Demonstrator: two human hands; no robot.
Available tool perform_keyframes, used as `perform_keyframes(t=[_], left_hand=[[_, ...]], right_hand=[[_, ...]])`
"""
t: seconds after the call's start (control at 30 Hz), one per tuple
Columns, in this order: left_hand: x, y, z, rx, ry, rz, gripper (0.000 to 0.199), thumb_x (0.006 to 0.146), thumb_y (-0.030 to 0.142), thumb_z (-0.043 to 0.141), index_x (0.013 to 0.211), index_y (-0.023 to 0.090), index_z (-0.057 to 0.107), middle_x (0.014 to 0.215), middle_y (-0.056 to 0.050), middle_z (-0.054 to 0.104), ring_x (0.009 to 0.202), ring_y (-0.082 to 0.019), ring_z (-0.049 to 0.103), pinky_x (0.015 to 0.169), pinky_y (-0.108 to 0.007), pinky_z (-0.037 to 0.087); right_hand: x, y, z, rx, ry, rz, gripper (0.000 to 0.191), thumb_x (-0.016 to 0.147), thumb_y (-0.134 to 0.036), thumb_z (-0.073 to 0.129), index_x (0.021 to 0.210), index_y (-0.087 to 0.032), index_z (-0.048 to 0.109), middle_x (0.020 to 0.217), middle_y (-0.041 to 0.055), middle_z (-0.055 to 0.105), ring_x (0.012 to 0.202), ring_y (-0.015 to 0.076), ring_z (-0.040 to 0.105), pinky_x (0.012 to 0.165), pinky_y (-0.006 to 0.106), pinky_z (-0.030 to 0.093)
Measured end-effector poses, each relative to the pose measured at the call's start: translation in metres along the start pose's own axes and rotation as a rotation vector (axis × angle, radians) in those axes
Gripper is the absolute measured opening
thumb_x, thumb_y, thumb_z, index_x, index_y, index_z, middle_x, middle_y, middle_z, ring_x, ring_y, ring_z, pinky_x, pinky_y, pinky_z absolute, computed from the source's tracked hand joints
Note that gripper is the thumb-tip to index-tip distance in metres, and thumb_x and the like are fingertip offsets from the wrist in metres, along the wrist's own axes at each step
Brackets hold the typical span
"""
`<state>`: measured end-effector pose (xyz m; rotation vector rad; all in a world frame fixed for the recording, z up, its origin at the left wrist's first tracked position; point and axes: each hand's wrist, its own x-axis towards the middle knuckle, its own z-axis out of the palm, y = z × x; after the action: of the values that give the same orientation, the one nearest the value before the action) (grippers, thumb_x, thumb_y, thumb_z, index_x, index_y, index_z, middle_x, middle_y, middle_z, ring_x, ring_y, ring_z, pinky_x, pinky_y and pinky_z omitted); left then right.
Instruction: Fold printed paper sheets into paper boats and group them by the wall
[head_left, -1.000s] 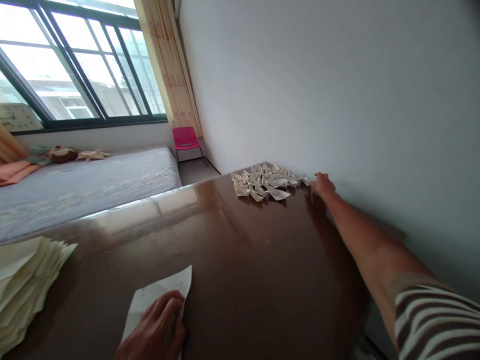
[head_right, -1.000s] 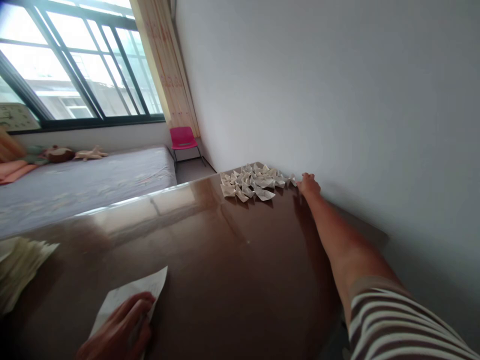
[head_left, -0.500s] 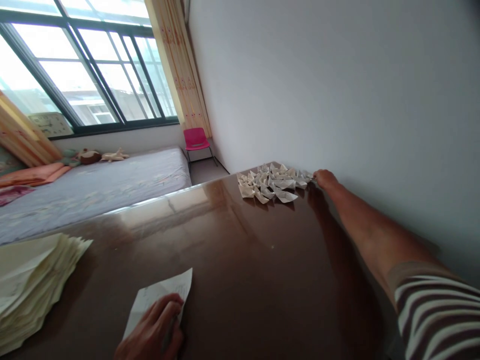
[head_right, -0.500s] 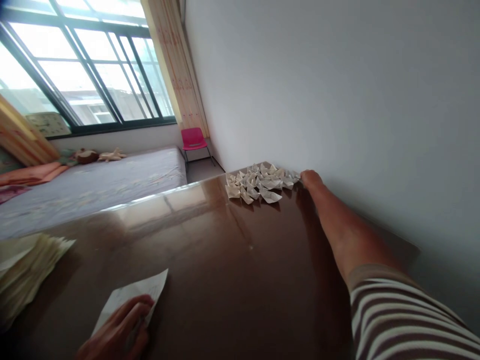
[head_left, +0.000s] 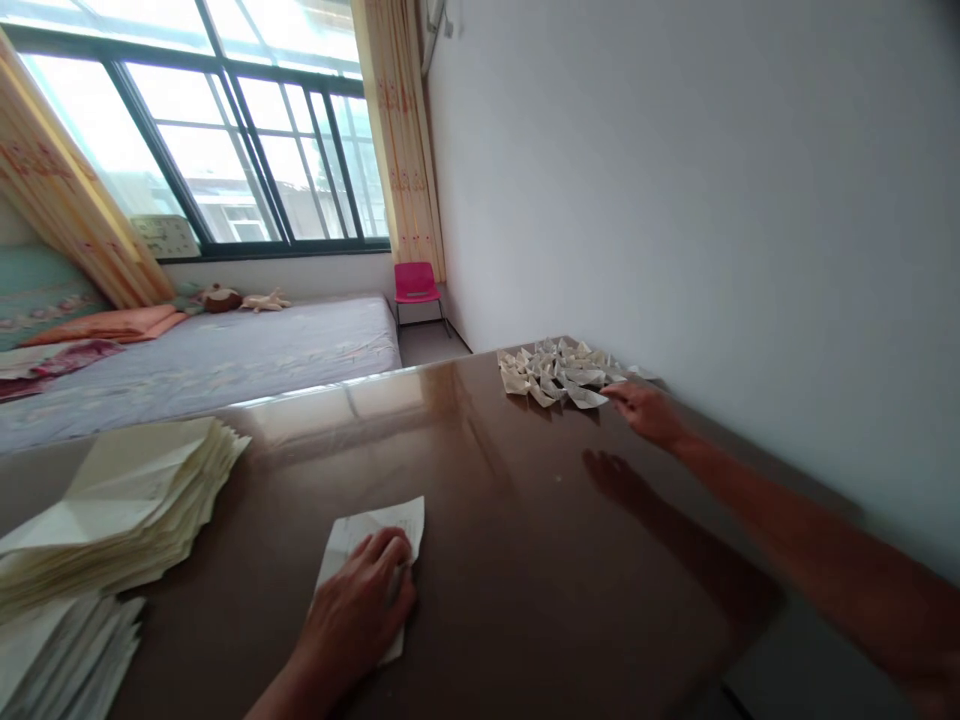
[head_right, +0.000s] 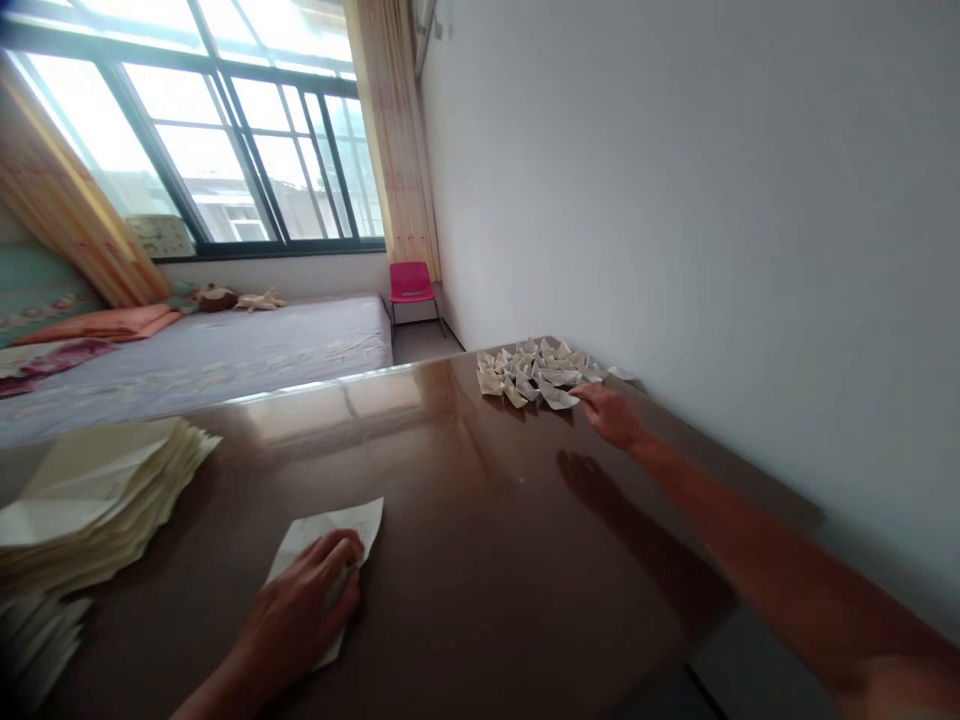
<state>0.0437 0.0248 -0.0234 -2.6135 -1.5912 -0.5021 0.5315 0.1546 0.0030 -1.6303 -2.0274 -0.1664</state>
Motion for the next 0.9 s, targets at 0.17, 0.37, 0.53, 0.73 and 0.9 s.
perform_keyframes(t=[0.17,0.37,0.53,0.73,0.9], left_hand=[[0.000,0.001,-0.003,0.006,0.040,0.007,0.018,0.091,0.036,0.042,0.091,0.023,0.055,0.103,-0.003,0.061,0.095,-0.019,0.059,0.074,-0.030,0.048],[-0.001,0.000,-0.015,-0.036,-0.076,0.017,0.020,0.092,0.027,0.039,0.094,0.024,0.059,0.104,-0.003,0.063,0.097,-0.019,0.059,0.076,-0.030,0.048],[-0.006,-0.001,-0.017,-0.027,-0.066,-0.012,0.021,0.089,0.024,0.042,0.100,0.025,0.060,0.107,-0.003,0.063,0.099,-0.018,0.059,0.075,-0.029,0.049],[-0.009,-0.015,0.007,0.048,0.021,-0.004,0.021,0.090,0.027,0.041,0.100,0.027,0.060,0.111,-0.001,0.064,0.106,-0.021,0.060,0.079,-0.031,0.053],[-0.014,-0.029,0.021,0.121,0.107,0.082,0.024,0.084,0.027,0.050,0.106,0.030,0.058,0.114,0.000,0.065,0.107,-0.022,0.062,0.080,-0.031,0.056]], right_hand=[[-0.055,-0.134,0.013,0.220,-0.235,-0.270,0.029,0.086,-0.017,0.047,0.104,-0.027,0.068,0.105,0.0004,0.071,0.095,0.0177,0.066,0.085,0.028,0.048],[-0.067,-0.211,-0.006,0.158,-0.281,-0.439,0.030,0.089,-0.020,0.047,0.109,-0.031,0.066,0.107,-0.0004,0.071,0.095,0.0178,0.066,0.081,0.026,0.046],[-0.043,-0.160,-0.021,0.035,-0.166,-0.113,0.028,0.091,-0.039,0.046,0.106,-0.028,0.067,0.101,0.0021,0.072,0.090,0.0198,0.067,0.076,0.026,0.046],[-0.020,0.016,-0.050,-0.152,0.028,0.638,0.043,0.094,-0.029,0.034,0.134,-0.019,0.048,0.104,0.0125,0.071,0.097,0.0261,0.066,0.082,0.036,0.047],[0.003,0.122,-0.037,-0.099,-0.045,0.727,0.040,0.096,-0.032,0.037,0.132,-0.020,0.050,0.129,0.0134,0.059,0.113,0.0245,0.059,0.092,0.036,0.046]])
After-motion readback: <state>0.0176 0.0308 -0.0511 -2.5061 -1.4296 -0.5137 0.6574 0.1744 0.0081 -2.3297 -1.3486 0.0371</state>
